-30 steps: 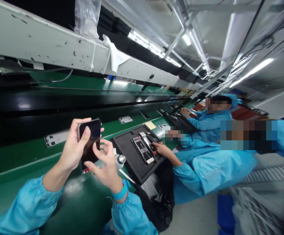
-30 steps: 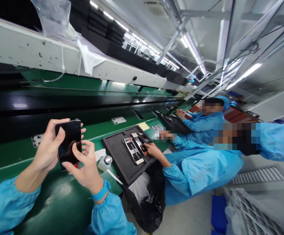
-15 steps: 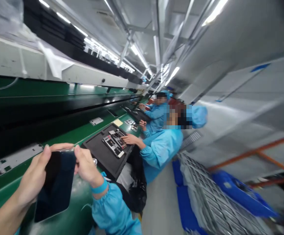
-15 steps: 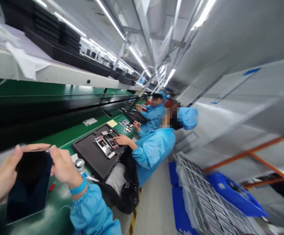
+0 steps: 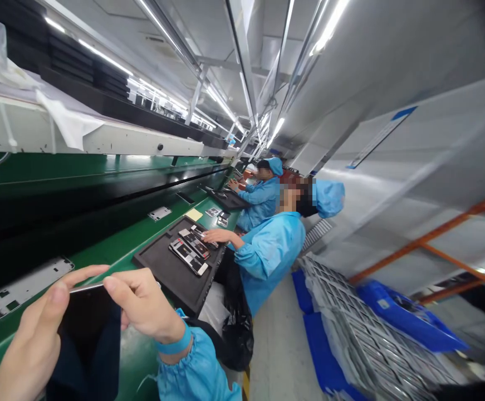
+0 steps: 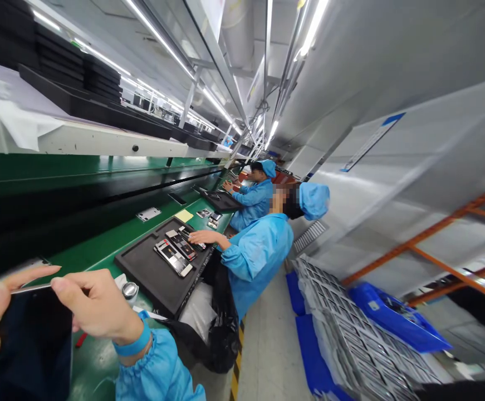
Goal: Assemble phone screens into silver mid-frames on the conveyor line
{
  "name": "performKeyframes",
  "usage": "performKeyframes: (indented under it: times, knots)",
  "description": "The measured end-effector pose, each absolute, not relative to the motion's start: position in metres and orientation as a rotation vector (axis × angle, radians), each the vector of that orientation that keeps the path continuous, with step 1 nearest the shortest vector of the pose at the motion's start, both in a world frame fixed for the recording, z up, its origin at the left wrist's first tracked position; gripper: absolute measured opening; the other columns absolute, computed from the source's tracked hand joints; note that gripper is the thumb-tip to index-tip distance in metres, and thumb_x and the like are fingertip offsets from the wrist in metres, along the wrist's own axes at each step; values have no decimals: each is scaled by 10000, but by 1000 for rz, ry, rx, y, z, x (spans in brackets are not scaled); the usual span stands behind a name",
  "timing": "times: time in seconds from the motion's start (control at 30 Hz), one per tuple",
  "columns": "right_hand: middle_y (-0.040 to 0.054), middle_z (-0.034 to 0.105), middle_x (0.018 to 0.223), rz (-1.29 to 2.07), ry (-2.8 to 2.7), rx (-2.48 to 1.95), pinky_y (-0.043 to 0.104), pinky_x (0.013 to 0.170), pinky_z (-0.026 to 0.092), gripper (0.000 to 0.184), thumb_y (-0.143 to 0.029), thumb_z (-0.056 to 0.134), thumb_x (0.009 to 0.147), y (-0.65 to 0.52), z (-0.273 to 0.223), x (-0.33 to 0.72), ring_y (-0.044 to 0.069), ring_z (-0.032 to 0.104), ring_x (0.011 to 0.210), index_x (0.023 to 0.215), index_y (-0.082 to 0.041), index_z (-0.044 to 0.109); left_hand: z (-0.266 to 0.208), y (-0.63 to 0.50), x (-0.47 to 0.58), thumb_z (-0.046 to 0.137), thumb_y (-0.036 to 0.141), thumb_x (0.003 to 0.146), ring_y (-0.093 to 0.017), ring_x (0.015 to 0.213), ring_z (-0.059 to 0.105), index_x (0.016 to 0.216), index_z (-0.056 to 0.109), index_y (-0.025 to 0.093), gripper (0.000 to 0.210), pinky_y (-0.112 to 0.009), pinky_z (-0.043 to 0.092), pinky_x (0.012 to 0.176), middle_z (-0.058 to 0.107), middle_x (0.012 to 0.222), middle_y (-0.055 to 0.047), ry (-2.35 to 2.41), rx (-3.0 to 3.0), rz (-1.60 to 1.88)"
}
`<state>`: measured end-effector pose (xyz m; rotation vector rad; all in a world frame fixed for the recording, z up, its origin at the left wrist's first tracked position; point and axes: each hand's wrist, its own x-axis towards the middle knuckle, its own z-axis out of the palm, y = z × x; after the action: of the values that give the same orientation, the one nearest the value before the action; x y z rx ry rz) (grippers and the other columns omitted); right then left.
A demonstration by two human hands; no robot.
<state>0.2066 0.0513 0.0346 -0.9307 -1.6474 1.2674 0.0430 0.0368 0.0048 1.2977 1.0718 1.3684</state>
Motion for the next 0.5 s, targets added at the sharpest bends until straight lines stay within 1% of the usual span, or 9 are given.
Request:
performKeyframes:
  times: [0.07,0.1,0.17,0.2,0.27,0.33,0.37,0.43,0.5]
  knots:
    - [-74,318,489,1221,-1593,-907,247,461,235,734,-860,641,806,53,36,202,74,330,484,526,-226,402,-1,42,44,601,657,929,-380,1178,722,1017,857,413,364,-467,580,1057,825,1150,37,1124,1322,1393]
    - [-72,307,516,1197,-1556,-899,253,477,218,723,-823,691,793,55,35,201,73,298,516,520,-221,399,-1,43,46,626,663,913,-382,1187,715,988,860,410,353,-484,539,1115,824,1146,37,1147,1326,1402]
    - [-65,317,549,1178,-1511,-902,255,502,219,719,-816,714,772,58,31,199,78,285,561,527,-217,402,2,43,49,659,673,888,-393,1237,686,957,859,410,338,-512,468,1188,822,1150,37,1157,1345,1411]
    - [-62,334,540,1203,-1514,-911,251,501,235,731,-860,670,772,60,28,199,82,302,557,532,-219,415,5,41,50,664,677,881,-393,1244,682,946,857,417,330,-518,452,1199,823,1143,42,1160,1329,1411]
    - [-48,400,495,1289,-1569,-939,244,486,283,783,-963,518,782,64,23,203,92,367,513,530,-227,439,14,36,55,651,686,879,-387,1159,724,937,851,437,324,-520,506,1142,835,1066,50,1145,1238,1389]
    - [-21,467,461,1352,-1641,-969,243,471,335,838,-1013,371,802,68,19,208,102,436,462,512,-232,460,22,30,59,616,685,902,-374,1036,768,957,848,427,352,-500,594,1014,842,990,40,1094,1090,1339]
    - [-13,480,449,1349,-1663,-986,244,467,350,857,-1022,327,806,70,17,211,107,459,446,505,-233,466,26,29,61,610,691,905,-364,989,781,950,848,410,372,-476,625,949,843,958,34,1068,1023,1310]
    - [-21,480,459,1287,-1663,-1000,243,480,378,859,-1037,321,792,70,14,213,110,478,455,533,-231,472,29,30,60,620,709,900,-342,961,794,904,841,372,404,-427,648,891,844,941,27,1040,934,1285]
    - [-20,525,546,1224,-1663,-987,247,527,439,862,-1054,293,774,66,7,212,120,513,527,629,-230,501,26,37,50,576,745,917,-330,948,802,919,826,359,461,-424,656,888,847,959,23,1009,985,1315]
